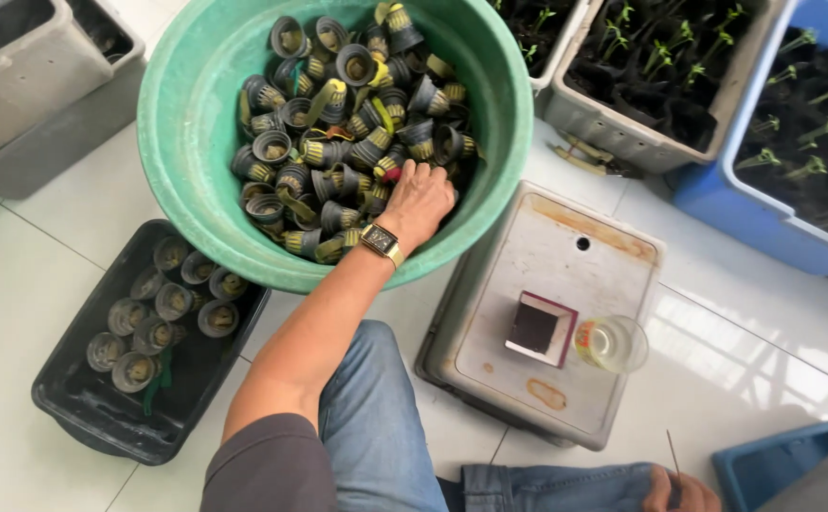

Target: Applying a substance to net pots and arranging seedlings in a processing area.

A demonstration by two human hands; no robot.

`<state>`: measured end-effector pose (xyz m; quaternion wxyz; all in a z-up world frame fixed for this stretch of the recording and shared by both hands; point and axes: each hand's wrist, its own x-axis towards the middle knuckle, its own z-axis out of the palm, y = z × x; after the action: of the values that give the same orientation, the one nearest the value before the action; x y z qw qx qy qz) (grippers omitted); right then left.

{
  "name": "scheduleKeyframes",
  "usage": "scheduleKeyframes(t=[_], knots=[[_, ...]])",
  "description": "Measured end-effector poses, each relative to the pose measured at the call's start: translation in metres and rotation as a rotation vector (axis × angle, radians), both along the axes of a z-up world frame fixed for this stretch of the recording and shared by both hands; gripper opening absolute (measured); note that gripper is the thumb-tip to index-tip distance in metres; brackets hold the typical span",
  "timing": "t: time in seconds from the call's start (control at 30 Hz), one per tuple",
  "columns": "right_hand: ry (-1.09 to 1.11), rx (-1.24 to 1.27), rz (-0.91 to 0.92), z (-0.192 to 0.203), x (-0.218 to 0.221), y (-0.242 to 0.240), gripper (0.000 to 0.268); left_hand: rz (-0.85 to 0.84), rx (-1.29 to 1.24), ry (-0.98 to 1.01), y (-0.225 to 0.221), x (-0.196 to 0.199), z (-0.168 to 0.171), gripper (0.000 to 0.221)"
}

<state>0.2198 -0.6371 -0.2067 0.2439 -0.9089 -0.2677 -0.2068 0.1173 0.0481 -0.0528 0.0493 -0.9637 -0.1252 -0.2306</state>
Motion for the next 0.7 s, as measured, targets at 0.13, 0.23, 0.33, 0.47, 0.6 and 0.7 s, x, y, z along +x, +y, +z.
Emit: scheduleKeyframes(t=[0.13,0.23,0.33,0.47,0.6,0.7], knots=[[0.025,0.052,0.029,0.004,0.019,0.018,0.02,0.151,-0.108,0.26,0.004,-0.018,0.012,0.014],[-0.057,0.024,0.197,-0.008,0.04,0.007,0.02,0.215,-0.315,-0.069,-0.016,-0.066,0.063,0.029],[-0.216,-0.116,0.422,0.1,0.016,0.091,0.021,0.127,-0.782,-0.391,-0.071,-0.129,0.122,0.05],[0.763,0.313,0.089,0.289,-0.109,0.194,0.03,-0.104,-1.688,-0.476,-0.178,-0.181,0.143,0.064],[0.959,0.624,0.199,0.37,-0.152,0.212,0.024,-0.213,-1.69,-0.367,-0.243,-0.191,0.142,0.063],[0.953,0.717,0.466,0.418,-0.17,0.222,0.022,-0.36,-1.408,-0.303,-0.262,-0.187,0.167,0.068]])
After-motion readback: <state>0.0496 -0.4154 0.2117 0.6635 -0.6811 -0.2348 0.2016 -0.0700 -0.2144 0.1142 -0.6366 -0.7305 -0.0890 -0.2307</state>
